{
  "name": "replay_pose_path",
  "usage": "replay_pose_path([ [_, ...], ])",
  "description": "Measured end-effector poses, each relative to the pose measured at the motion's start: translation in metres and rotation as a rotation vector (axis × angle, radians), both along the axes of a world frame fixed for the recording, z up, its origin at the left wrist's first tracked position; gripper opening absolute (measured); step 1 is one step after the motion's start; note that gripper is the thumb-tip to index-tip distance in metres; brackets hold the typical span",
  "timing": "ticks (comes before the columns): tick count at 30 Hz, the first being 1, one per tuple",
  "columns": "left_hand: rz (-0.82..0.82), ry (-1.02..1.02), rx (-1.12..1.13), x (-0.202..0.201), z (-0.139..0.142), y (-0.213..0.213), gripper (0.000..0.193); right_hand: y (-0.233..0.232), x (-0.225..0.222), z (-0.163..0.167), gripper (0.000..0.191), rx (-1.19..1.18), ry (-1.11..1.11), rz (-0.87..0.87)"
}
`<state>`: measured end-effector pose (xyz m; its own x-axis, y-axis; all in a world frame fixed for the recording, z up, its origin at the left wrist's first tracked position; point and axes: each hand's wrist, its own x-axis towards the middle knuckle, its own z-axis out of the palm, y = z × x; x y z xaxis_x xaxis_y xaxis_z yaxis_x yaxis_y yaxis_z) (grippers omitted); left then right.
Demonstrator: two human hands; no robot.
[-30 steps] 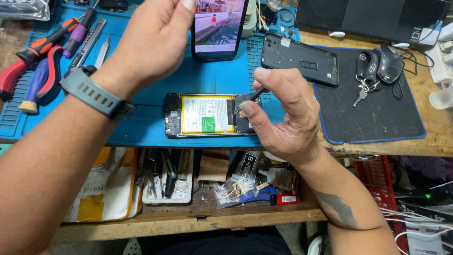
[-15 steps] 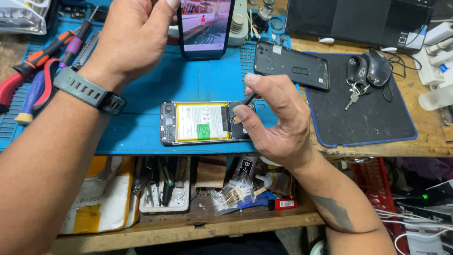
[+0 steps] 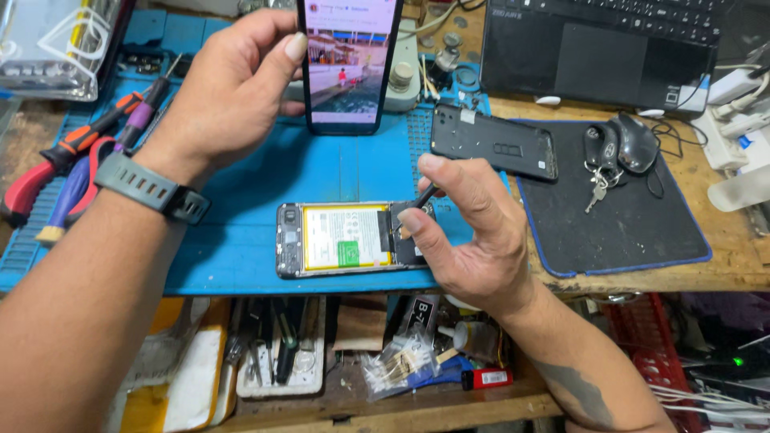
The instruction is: The person uses a small screwdriver to remove screws from the back of a disassembled smartphone. They carefully unscrew multiple fasteners around the camera module and other internal components while the phone rests on a blue work mat.
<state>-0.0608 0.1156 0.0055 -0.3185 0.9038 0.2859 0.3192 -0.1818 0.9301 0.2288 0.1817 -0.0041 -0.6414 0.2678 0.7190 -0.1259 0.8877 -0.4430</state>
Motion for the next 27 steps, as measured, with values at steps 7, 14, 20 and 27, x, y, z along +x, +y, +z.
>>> replay_pose_path([
  [7,-0.008,-0.063,0.009,-0.001,-0.007,0.0,0.034,-0.002,-0.001,0.0,0.047,-0.009,0.017,-0.008],
  [14,0.033,-0.09,-0.014,0.0,-0.005,-0.002,0.037,-0.003,-0.002,-0.002,0.046,-0.072,0.021,0.008],
  [20,0.057,-0.13,-0.045,0.0,-0.006,-0.001,0.038,-0.002,-0.003,-0.004,0.046,-0.06,0.033,0.006],
  [27,0.056,-0.042,0.049,-0.003,-0.011,0.002,0.035,0.001,-0.012,0.007,0.047,0.023,0.07,0.025],
])
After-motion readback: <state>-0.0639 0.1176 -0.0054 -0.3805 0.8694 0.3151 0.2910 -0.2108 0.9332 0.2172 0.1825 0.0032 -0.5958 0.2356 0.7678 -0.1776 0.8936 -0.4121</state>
